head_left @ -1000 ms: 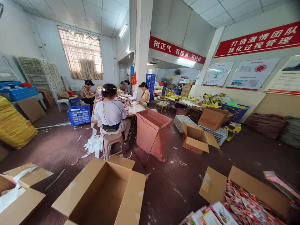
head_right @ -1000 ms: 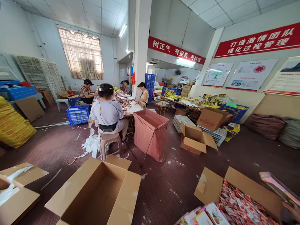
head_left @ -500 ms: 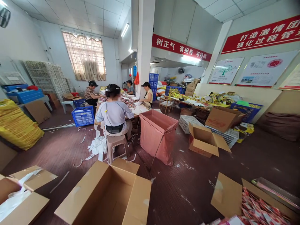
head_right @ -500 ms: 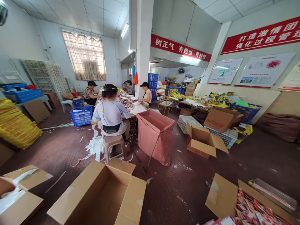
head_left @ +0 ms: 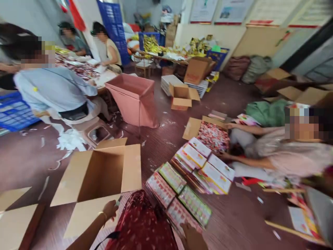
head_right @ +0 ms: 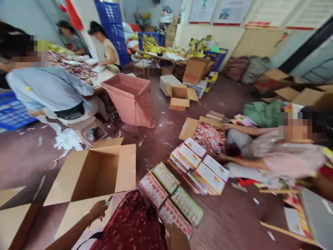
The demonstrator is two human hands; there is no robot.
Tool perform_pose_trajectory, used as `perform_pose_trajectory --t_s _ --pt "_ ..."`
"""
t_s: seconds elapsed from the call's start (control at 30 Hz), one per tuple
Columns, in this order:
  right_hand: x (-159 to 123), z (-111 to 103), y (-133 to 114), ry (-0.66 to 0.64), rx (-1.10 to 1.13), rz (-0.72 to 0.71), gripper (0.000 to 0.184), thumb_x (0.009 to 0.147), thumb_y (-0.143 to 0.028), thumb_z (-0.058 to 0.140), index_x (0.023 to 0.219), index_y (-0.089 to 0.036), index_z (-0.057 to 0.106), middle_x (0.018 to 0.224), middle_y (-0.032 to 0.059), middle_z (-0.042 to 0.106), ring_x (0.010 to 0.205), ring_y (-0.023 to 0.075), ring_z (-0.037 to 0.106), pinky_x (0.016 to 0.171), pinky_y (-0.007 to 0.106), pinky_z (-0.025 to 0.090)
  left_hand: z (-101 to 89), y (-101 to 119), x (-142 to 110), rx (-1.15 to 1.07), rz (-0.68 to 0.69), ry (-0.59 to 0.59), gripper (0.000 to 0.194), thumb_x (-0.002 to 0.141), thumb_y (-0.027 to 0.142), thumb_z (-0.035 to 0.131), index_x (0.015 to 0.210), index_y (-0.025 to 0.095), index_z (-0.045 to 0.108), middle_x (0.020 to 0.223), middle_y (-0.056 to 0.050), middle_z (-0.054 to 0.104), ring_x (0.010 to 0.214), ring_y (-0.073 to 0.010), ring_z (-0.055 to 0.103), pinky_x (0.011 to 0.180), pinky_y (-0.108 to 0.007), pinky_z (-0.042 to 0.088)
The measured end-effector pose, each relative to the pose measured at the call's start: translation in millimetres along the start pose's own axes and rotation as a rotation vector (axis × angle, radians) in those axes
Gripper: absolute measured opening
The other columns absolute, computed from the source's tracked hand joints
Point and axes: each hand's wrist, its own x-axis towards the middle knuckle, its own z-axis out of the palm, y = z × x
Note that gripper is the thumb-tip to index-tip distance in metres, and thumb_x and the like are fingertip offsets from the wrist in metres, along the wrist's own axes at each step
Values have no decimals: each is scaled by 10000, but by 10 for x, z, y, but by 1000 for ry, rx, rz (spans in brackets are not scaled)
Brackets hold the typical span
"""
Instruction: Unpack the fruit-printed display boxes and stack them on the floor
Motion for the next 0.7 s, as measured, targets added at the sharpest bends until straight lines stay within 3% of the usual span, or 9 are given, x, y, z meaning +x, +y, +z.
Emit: perform_pose_trajectory --t_s 0.1,0.3,0.53,0.7 --pt "-237 -28 152 -60 0 61 523 836 -274 421 1315 -322 627 1341 89 601 1241 330 564 997 463 504 98 56 -4 48 28 -14 230 855 64 391 656 180 392 485 9 496 474 -147 590 465 -208 470" --pt "-634 -150 355 -168 73 172 574 908 -247 293 1410 -103 531 1412 155 531 1293 288 521 1103 406 407 235 324 -49 154 63 -33 220 906 89 345 720 181 417 553 -3 571 477 -134 599 497 -200 447" --pt "-805 127 771 -203 162 268 523 942 -222 323 1407 -89 523 1386 156 552 1280 251 534 1109 359 392 316 839 -37 211 182 -77 170 921 140 347 865 162 506 629 7 612 545 -128 639 578 -200 468" --pt "-874 263 917 -165 211 317 536 966 -235 300 1441 -67 483 1459 157 485 1351 236 471 1137 334 362 387 1116 0 255 201 -106 161 919 131 358 841 171 493 629 -11 628 521 -141 642 577 -216 468"
